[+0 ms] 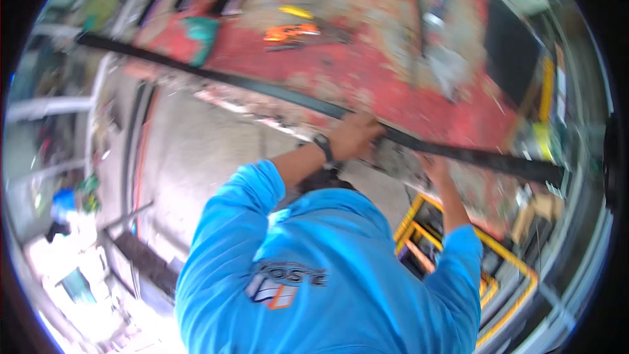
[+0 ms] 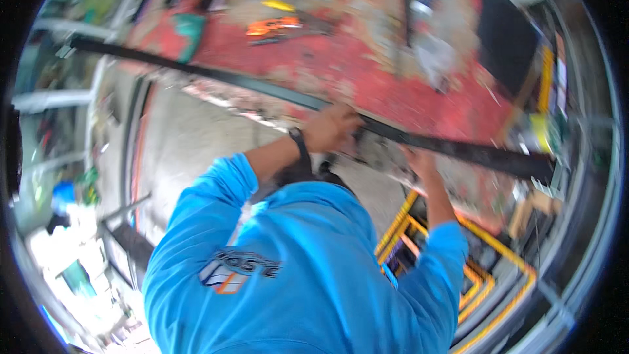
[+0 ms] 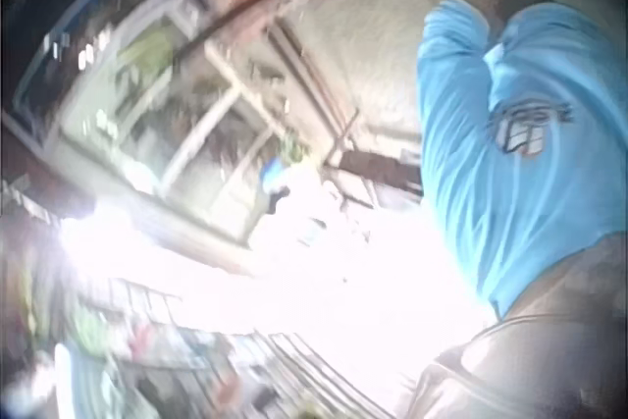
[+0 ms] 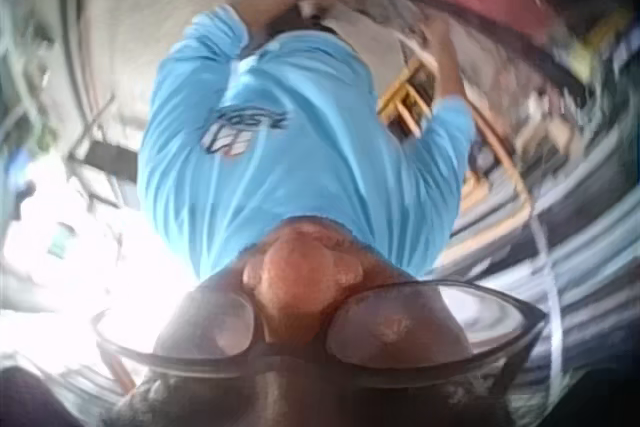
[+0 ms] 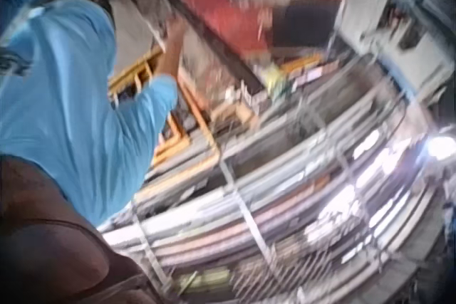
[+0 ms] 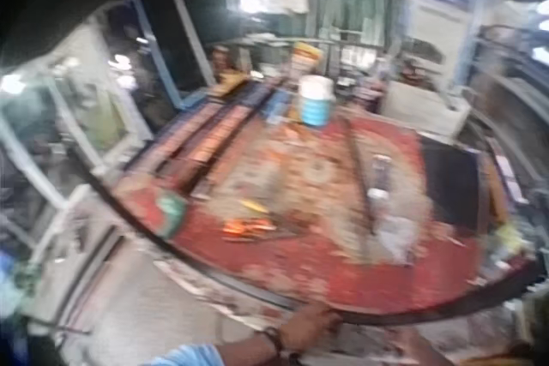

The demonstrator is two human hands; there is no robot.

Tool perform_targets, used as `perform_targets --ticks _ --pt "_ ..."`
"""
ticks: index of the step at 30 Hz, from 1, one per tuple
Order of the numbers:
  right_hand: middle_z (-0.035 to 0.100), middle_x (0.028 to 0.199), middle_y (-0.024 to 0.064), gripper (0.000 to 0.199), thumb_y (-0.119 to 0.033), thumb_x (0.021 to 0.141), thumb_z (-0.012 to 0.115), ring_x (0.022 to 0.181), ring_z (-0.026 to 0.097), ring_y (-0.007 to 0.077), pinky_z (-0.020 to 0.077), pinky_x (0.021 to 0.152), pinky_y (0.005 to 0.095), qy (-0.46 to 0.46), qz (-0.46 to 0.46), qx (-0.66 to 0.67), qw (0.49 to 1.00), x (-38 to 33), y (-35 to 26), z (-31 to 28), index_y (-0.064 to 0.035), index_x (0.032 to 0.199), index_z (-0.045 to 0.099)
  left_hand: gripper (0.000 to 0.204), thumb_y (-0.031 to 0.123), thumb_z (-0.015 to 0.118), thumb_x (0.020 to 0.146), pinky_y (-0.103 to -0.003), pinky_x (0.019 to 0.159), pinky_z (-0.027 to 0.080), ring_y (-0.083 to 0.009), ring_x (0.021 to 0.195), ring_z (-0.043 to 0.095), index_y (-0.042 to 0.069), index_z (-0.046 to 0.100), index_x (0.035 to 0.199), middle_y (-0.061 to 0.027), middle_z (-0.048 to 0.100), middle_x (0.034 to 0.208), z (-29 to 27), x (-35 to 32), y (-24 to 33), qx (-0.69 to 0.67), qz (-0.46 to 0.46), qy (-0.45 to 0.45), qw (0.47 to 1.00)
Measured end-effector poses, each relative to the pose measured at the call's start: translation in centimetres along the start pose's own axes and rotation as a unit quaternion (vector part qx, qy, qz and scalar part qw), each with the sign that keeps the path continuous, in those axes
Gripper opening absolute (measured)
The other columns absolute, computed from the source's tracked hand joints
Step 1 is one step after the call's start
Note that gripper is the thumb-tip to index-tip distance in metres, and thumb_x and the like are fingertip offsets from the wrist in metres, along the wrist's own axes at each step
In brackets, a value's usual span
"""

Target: Assemble aluminum frame components using a drill and pliers.

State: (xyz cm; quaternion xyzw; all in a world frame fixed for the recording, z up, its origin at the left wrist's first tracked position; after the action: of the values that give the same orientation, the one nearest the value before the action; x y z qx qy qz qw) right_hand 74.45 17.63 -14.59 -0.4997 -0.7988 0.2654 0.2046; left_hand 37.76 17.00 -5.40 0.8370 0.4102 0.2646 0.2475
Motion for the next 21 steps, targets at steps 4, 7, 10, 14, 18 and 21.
perform_targets --ticks 4,7,10,14,18,21 --pt "0.067 0.104 0.0129 0.028 -0.017 0.086 0.083 0.103 0.066 0.0284 0.0512 0.089 0.0394 0.008 0.006 0.098 0.995 -0.4 1.2 -0.2 -0.0021 0.105 0.069 0.046 0.004 0.079 0.077 -0.044 0.088 0.053 -0.0348 0.102 0.063 0.007 0.064 0.120 -0.0136 0.064 0.107 -10.3 -8.5 0.1 -0.111 -0.054 0.134 0.983" --pt "0.066 0.106 0.0106 0.027 -0.011 0.086 0.082 0.102 0.065 0.0231 0.0516 0.087 0.0359 -0.005 0.033 0.112 0.993 0.6 -3.1 -2.1 -0.0015 0.106 0.068 0.040 -0.004 0.069 0.082 -0.034 0.078 0.052 -0.0222 0.090 0.062 0.001 0.057 0.120 -0.0092 0.061 0.101 -18.2 -18.0 -4.5 0.096 -0.252 0.419 0.867" --pt "0.067 0.107 0.0087 0.031 -0.004 0.084 0.082 0.102 0.064 0.0197 0.0517 0.086 0.0342 0.036 0.070 0.177 0.981 0.3 -4.1 -2.0 -0.0023 0.110 0.066 0.022 0.018 0.067 0.098 -0.034 0.072 0.050 -0.0166 0.078 0.056 0.000 0.056 0.106 -0.0075 0.060 0.093 -28.3 -23.7 -12.2 0.011 -0.320 0.661 0.679" --pt "0.067 0.106 0.0063 0.043 -0.002 0.082 0.084 0.102 0.064 0.0185 0.0516 0.090 0.0330 0.028 0.072 0.135 0.988 1.2 -2.5 -0.5 -0.0026 0.119 0.062 0.035 0.027 0.071 0.095 -0.035 0.078 0.054 -0.0182 0.088 0.065 -0.001 0.064 0.115 -0.0088 0.067 0.091 -34.6 -34.0 -29.9 0.067 -0.464 0.474 0.746" --pt "0.064 0.116 0.0054 0.046 0.008 0.082 0.078 0.109 0.061 0.0181 0.0500 0.097 0.0315 0.000 0.167 0.217 0.962 -0.4 -2.9 -0.6 -0.0036 0.124 0.061 0.095 0.045 0.092 0.072 -0.041 0.099 0.050 -0.0265 0.108 0.065 -0.005 0.046 0.139 -0.0148 0.067 0.107 -34.1 -24.2 -38.0 -0.019 -0.514 0.269 0.815" --pt "0.060 0.124 0.0043 0.054 0.015 0.081 0.075 0.113 0.059 0.0166 0.0499 0.099 0.0301 0.032 0.190 0.207 0.959 -1.4 -3.0 -0.5 -0.0053 0.128 0.058 0.123 0.047 0.095 0.068 -0.045 0.103 0.048 -0.0320 0.126 0.055 -0.007 0.020 0.149 -0.0253 0.057 0.130 -32.5 -18.9 -38.6 -0.082 -0.496 0.197 0.842"
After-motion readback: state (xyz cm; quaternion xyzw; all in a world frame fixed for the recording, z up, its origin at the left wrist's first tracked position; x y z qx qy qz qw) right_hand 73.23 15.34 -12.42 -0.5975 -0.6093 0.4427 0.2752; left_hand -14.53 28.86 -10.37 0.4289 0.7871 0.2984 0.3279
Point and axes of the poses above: each hand's wrist, its own x-axis towards the middle knuckle, its own z-axis out of the palm, y = z × x, the point moved 1 cm from there along x, towards the middle knuckle
